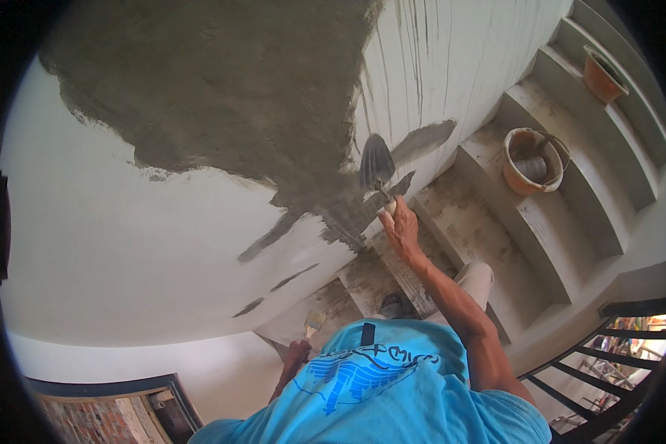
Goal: The person applies plaster to a curved wall using a trowel and brush. They scoop plaster from a bucket, spread it on the wall, and smooth the surface while standing on a spiral staircase.
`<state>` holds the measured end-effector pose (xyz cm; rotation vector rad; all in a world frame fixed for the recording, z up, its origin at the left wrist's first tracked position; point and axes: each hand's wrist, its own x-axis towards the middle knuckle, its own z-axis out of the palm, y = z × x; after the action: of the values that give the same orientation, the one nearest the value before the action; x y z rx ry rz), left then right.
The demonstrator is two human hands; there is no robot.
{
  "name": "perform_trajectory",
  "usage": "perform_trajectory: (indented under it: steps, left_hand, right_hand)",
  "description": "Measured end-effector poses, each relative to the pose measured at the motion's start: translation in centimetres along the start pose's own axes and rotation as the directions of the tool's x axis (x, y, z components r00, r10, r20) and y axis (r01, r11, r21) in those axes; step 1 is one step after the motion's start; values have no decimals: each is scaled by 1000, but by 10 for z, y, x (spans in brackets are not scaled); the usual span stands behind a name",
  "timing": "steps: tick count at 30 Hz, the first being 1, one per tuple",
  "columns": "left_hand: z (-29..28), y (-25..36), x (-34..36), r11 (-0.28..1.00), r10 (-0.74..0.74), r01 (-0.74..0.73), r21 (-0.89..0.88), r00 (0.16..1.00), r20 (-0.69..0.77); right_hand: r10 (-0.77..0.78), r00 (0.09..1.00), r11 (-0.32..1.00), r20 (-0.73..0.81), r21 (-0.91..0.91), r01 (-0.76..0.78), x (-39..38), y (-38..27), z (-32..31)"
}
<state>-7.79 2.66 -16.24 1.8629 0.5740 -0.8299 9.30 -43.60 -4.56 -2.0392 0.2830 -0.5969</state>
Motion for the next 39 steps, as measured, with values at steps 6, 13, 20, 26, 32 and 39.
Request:
perform_trajectory:
  steps: [6, 13, 20, 26, 32, 39]
  left_hand:
    - [-12, -42, 12, 991, -113, 112, -68, 994, -6]
    - [-12, -98, -19, 986, -168, 168, -13, 979, -115]
    - [-19, -90, -34, 985, -169, 170, 8, 984, -65]
    - [-28, -86, -17, 970, -237, 233, -65, 969, -68]
    - [-20, -44, -36, 995, 96, -96, 28, 995, -29]
    - [-19, -87, -16, 960, -278, 275, -57, 958, -71]
  right_hand:
    - [-5, 995, 996, -104, 87, 14, 42, -20, 32]
    - [4, 996, 999, -84, 37, 0, 69, -31, 51]
    - [-17, 999, 990, -34, -140, 12, 60, -10, 76]
    - [-134, 989, 989, 65, -61, 138, 37, 9, 70]
    - [-153, 987, 988, -49, -43, 151, 65, -29, 45]
    - [-252, 967, 952, 49, -165, 256, 63, -18, 60]
